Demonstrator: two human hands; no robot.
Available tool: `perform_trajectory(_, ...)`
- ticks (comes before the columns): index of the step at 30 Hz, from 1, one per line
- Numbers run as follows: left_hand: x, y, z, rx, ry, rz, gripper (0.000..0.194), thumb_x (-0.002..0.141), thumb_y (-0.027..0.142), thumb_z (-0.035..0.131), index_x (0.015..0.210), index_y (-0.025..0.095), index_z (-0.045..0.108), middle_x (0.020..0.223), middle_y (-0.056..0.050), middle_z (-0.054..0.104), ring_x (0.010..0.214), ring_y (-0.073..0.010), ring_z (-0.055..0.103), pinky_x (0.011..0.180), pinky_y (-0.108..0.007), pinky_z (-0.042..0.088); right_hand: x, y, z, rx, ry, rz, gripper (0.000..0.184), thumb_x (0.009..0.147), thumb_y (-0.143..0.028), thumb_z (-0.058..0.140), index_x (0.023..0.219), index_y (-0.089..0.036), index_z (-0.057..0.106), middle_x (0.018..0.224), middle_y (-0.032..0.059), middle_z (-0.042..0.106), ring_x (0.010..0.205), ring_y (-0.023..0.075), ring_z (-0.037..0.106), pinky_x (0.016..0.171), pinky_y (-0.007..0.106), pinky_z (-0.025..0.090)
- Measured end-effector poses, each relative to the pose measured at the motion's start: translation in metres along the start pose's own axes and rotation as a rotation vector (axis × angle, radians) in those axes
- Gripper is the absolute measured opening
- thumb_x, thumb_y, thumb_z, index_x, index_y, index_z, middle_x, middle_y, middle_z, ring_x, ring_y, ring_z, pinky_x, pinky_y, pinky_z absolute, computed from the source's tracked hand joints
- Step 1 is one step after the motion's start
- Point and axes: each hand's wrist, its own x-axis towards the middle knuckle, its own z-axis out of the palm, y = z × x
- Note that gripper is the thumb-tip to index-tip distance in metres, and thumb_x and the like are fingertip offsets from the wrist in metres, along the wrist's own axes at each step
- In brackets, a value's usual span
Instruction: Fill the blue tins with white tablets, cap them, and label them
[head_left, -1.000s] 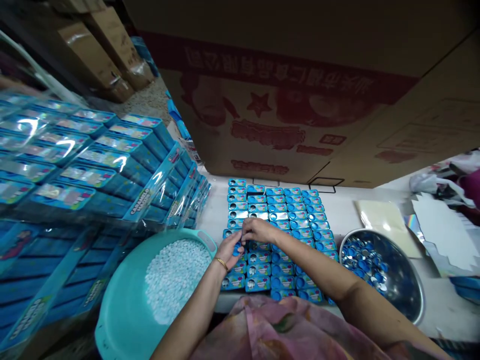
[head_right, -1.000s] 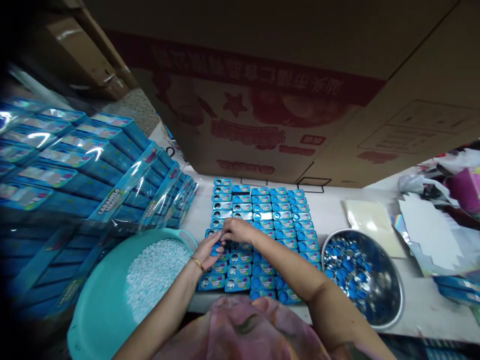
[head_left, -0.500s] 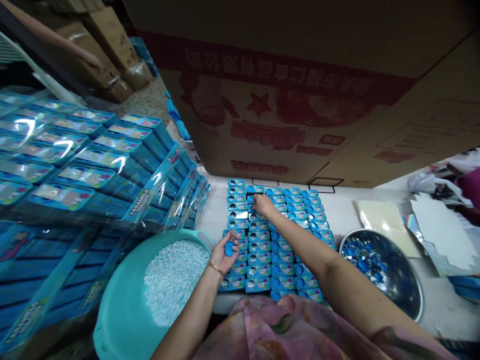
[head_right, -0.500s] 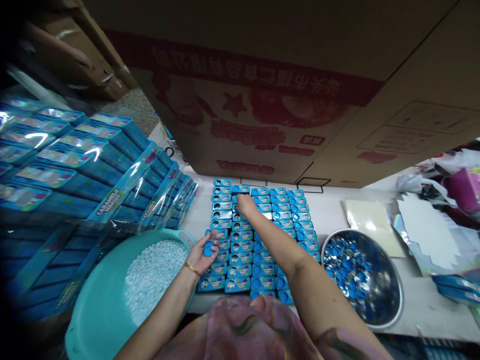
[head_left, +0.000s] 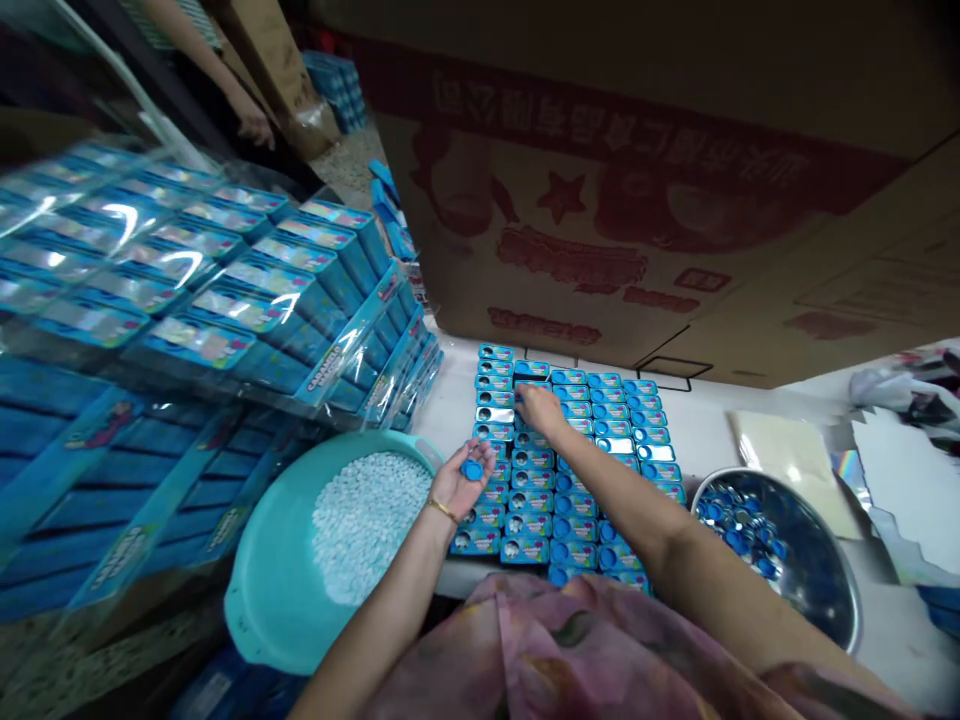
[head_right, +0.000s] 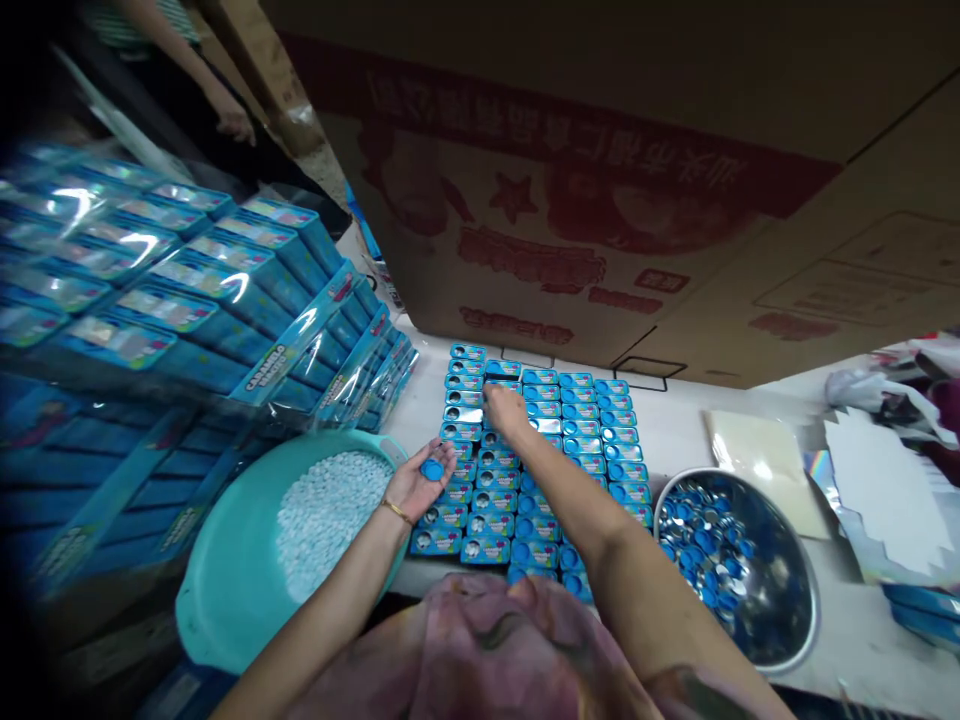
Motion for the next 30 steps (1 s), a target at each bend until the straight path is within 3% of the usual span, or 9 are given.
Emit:
perform_trajectory(4,0.008,-0.007,0.002,-0.065,-0.011,0.014,0.019,0.082,0.009,0.038,0.082,0.011,0.057,0.071,-0.004,0.060,0.061,-0.0088,0.057,0.051,-0.020,0.048,-0.049,-0.019,0.038,0.243,0.103,-0.407,0.026,0.079,-0.029,0.051,0.104,-0.026,0.057,0.101,0.0034,0.057,0.092,0.0157,0.053,0.075,0.023,0.040)
perform_trajectory(8,0.008,-0.016,0.005,-0.078,0.002,-0.031,0.025,0.083,0.007,0.034,0.089,0.011,0.058,0.061,-0.001,0.055,0.048,-0.0048,0.050,0.034,-0.013,0.033,-0.070,-0.024,0.061,0.416,0.117,-0.433,0.027,0.076,-0.023,0.056,0.103,-0.025,0.059,0.093,0.0029,0.058,0.090,0.0147,0.053,0.076,0.023,0.041)
perform_trajectory(11,0.005,-0.023,0.003,-0.065,-0.010,-0.008,0.026,0.082,0.005,0.035,0.091,0.011,0.058,0.063,-0.002,0.056,0.053,-0.0063,0.053,0.039,-0.014,0.038,-0.072,-0.018,0.061,0.509,0.110,-0.463,0.022,0.076,-0.021,0.055,0.097,-0.023,0.062,0.092,0.0023,0.059,0.089,0.0137,0.053,0.079,0.024,0.040)
perform_trajectory(15,0.001,-0.029,-0.004,0.005,-0.088,0.052,0.028,0.079,0.003,0.036,0.095,0.012,0.058,0.076,-0.006,0.061,0.071,-0.0110,0.058,0.060,-0.021,0.049,-0.067,-0.010,0.057,0.570,0.105,-0.377,0.023,0.072,-0.019,0.060,0.095,-0.023,0.063,0.084,0.0018,0.058,0.079,0.0133,0.054,0.073,0.023,0.041)
perform_trajectory(20,-0.001,-0.034,-0.007,0.122,-0.091,0.047,0.031,0.078,0.003,0.040,0.104,0.015,0.052,0.081,-0.005,0.063,0.070,-0.0113,0.060,0.069,-0.027,0.050,-0.064,-0.003,0.059,0.559,0.018,-0.304,0.029,0.061,-0.026,0.071,0.089,-0.022,0.066,0.081,0.0022,0.057,0.077,0.0148,0.054,0.069,0.024,0.042)
perform_trajectory(23,-0.002,-0.032,-0.004,0.173,-0.142,0.032,0.033,0.076,0.003,0.042,0.106,0.015,0.049,0.085,-0.006,0.063,0.077,-0.0135,0.061,0.079,-0.033,0.048,-0.061,0.005,0.055,0.598,0.064,-0.268,0.016,0.068,-0.027,0.065,0.081,-0.019,0.068,0.080,0.0021,0.059,0.073,0.0127,0.056,0.068,0.022,0.043)
perform_trajectory(26,-0.002,-0.027,-0.004,0.209,-0.151,0.022,0.031,0.077,0.004,0.042,0.106,0.012,0.047,0.094,-0.012,0.062,0.092,-0.0193,0.059,0.085,-0.036,0.045,-0.050,0.017,0.042,0.451,0.064,-0.139,0.024,0.080,-0.026,0.050,0.099,-0.019,0.062,0.089,0.0026,0.061,0.065,0.0088,0.058,0.066,0.019,0.044)
perform_trajectory(30,-0.001,-0.020,-0.010,0.220,-0.103,0.045,0.030,0.077,0.004,0.042,0.105,0.011,0.047,0.100,-0.016,0.060,0.100,-0.0220,0.056,0.087,-0.036,0.043,-0.025,0.029,0.023,0.212,0.054,-0.005,0.029,0.082,-0.017,0.042,0.107,-0.017,0.058,0.101,0.0060,0.061,0.088,0.0140,0.058,0.079,0.022,0.041)
